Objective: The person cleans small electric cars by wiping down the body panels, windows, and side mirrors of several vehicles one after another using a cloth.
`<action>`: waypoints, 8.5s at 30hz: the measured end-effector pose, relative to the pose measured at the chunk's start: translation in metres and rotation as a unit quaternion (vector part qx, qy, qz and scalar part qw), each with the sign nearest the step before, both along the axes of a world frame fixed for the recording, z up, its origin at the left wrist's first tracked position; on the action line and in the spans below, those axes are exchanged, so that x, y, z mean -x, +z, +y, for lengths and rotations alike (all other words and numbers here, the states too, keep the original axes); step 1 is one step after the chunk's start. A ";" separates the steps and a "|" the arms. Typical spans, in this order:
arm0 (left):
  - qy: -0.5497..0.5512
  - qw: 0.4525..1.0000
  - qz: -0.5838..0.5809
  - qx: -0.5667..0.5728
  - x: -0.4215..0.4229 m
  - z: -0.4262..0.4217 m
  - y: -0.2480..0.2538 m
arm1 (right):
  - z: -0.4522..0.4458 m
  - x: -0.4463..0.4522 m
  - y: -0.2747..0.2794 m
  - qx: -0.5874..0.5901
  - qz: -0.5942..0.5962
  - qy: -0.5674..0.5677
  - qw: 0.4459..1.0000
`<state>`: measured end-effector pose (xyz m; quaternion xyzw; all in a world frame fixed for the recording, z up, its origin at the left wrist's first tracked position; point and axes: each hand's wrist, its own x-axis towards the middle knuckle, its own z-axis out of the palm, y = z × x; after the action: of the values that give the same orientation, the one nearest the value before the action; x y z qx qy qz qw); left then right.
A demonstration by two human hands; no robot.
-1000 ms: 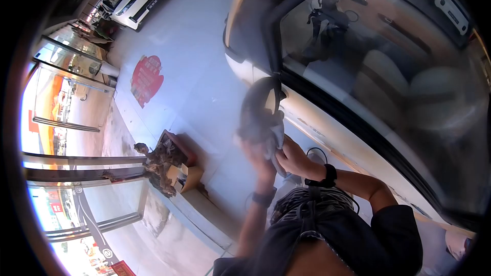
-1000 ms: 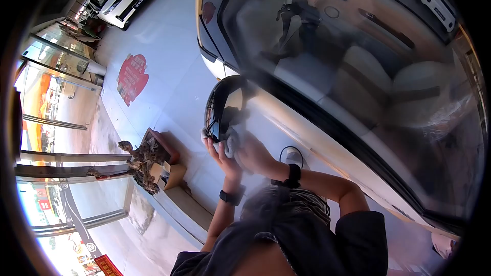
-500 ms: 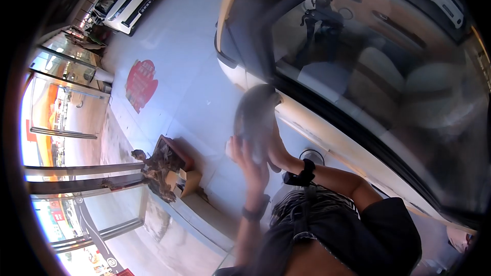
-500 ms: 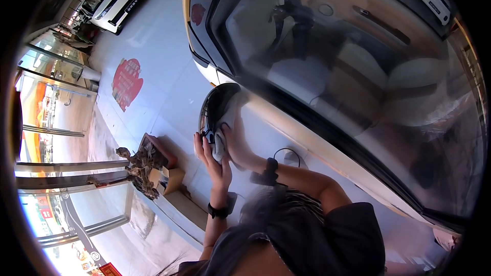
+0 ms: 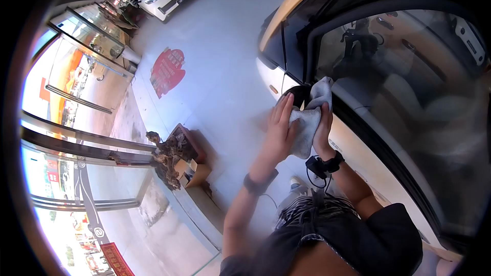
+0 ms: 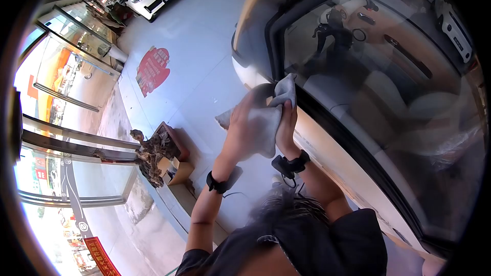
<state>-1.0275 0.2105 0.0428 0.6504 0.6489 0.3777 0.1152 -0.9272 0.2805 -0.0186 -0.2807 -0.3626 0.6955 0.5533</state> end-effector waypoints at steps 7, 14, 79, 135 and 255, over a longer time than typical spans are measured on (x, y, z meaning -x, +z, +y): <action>0.036 0.979 -0.202 0.010 0.022 0.029 -0.013 | 0.064 0.016 0.036 -0.272 -0.365 0.100 0.885; 0.083 0.926 -0.369 0.023 0.028 0.007 -0.051 | 0.018 0.031 0.052 -0.506 -0.418 -0.045 0.753; -0.481 0.856 -0.188 0.005 0.314 0.269 -0.027 | 0.096 0.307 0.068 -0.284 -0.540 -0.670 0.422; -0.855 0.514 0.025 -0.063 0.390 0.599 -0.170 | 0.380 0.502 -0.069 0.228 -0.672 -0.641 0.293; -0.473 0.810 -0.022 -0.347 -1.132 -0.214 -0.209 | -0.385 -1.159 -0.071 -0.309 -0.822 -0.254 0.405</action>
<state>0.1041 -0.0035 -0.1667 0.8649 0.0840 0.4912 0.0607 0.2316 -0.1042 -0.0898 -0.6065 -0.7453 -0.2018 0.1895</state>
